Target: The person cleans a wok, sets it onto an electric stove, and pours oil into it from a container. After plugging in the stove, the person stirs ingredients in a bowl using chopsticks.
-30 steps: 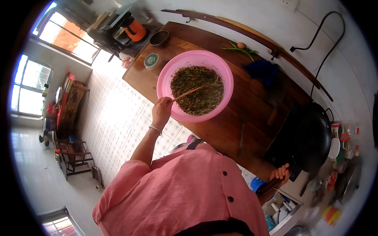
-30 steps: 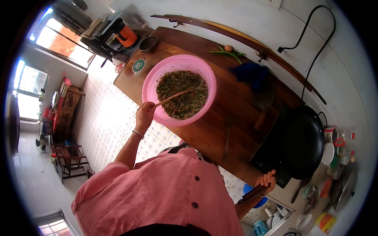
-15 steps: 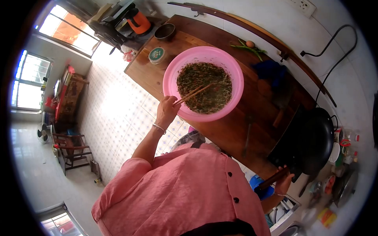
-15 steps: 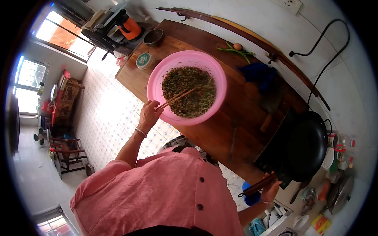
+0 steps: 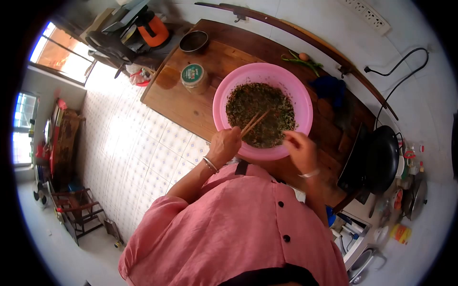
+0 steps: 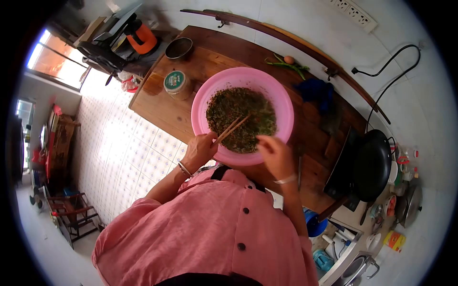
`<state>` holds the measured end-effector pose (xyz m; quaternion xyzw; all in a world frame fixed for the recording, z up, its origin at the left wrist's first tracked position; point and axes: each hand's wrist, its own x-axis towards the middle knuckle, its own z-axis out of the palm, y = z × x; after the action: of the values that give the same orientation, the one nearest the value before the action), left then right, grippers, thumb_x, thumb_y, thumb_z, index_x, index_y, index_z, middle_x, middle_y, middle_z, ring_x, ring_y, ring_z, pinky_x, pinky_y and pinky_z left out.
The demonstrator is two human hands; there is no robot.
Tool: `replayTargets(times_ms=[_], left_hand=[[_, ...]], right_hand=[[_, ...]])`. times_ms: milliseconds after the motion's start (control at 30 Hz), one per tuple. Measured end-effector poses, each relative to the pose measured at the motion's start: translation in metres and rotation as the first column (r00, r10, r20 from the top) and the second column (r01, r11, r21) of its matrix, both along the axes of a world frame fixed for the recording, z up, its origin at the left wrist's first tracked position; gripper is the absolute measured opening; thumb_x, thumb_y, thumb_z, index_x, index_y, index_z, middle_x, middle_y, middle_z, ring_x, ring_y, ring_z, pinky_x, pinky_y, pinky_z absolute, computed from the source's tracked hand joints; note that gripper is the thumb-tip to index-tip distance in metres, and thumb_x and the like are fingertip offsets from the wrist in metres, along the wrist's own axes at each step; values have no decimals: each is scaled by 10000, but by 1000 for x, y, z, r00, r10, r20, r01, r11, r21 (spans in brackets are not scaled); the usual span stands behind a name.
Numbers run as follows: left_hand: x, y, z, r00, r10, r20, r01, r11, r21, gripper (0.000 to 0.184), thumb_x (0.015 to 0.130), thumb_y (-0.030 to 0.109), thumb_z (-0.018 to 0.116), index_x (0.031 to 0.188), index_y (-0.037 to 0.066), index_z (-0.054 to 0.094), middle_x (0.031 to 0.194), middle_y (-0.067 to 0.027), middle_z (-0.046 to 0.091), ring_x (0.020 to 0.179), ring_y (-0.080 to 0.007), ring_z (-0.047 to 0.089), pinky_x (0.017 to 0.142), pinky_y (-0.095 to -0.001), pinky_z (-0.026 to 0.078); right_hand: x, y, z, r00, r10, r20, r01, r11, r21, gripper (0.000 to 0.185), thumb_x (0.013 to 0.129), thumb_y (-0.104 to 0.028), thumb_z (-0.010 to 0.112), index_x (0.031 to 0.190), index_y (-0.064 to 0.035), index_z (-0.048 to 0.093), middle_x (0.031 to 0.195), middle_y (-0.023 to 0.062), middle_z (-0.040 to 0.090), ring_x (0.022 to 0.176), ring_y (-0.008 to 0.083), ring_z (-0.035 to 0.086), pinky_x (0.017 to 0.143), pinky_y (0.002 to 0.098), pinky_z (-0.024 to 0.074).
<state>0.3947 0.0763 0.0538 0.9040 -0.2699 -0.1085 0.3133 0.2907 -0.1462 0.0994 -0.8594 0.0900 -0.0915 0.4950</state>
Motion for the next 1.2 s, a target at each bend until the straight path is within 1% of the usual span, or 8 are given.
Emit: replayTargets(times_ms=[167,267,333,467,600,1033,1067,1200], left_hand=[[18,-5,-5,996,-76,-37,76,997,14,164,776,164,579,825,34,492,625,-167,570,604,-345,577,547,-427,445],[29,-3,-2,988,-99,-115,84,988,-128,233,787,211,619,859,18,510,663,-157,587,628,-308,601,574,-387,467],[40,0,18,932,-164,-323,96,971,-217,277,786,220,656,919,10,535,718,-134,614,681,-237,624,608,-333,487],[77,10,13,917,-124,-379,-43,914,-404,293,781,197,672,972,9,553,770,-113,630,709,-184,623,626,-294,494],[121,20,-2,979,202,1,-182,885,-428,281,792,181,653,990,10,552,873,-126,612,749,-199,597,656,-312,483],[150,-3,-76,907,170,-385,-364,777,-513,354,936,242,442,1150,-28,527,1030,-145,607,912,-184,559,802,-290,438],[151,-3,-86,902,164,-399,-377,749,-545,357,935,234,445,1150,-36,535,1037,-145,610,922,-189,564,809,-290,440],[149,-3,-81,889,163,-428,-403,723,-562,346,935,226,463,1142,-41,539,1027,-140,619,930,-161,566,802,-278,448]], right_hand=[[61,61,-69,941,339,20,-317,896,-311,290,755,-25,589,1031,-113,581,899,78,518,732,246,553,624,332,464],[69,75,-68,960,209,-187,-270,865,-422,212,759,-57,591,962,-115,593,869,93,522,724,270,553,630,357,461],[75,68,-75,988,153,-2,-138,884,-446,187,757,-67,599,940,-102,606,857,103,524,725,275,554,625,361,462],[83,31,-52,958,-67,280,192,873,-448,116,789,-104,610,886,-49,641,800,115,549,701,258,574,598,344,469],[92,13,-44,906,-358,228,392,912,-126,161,839,-163,603,917,-31,651,761,121,599,654,210,602,603,306,479],[92,-44,-66,791,-600,116,608,792,-50,151,808,-156,603,823,-17,661,700,138,647,601,212,634,533,296,473],[94,-27,-67,836,-539,100,538,770,-343,143,798,-146,608,796,-14,665,684,130,648,593,208,633,533,287,475],[108,45,-51,943,-331,24,332,942,-50,132,795,-134,606,805,-17,665,683,125,647,592,218,631,529,298,475]])
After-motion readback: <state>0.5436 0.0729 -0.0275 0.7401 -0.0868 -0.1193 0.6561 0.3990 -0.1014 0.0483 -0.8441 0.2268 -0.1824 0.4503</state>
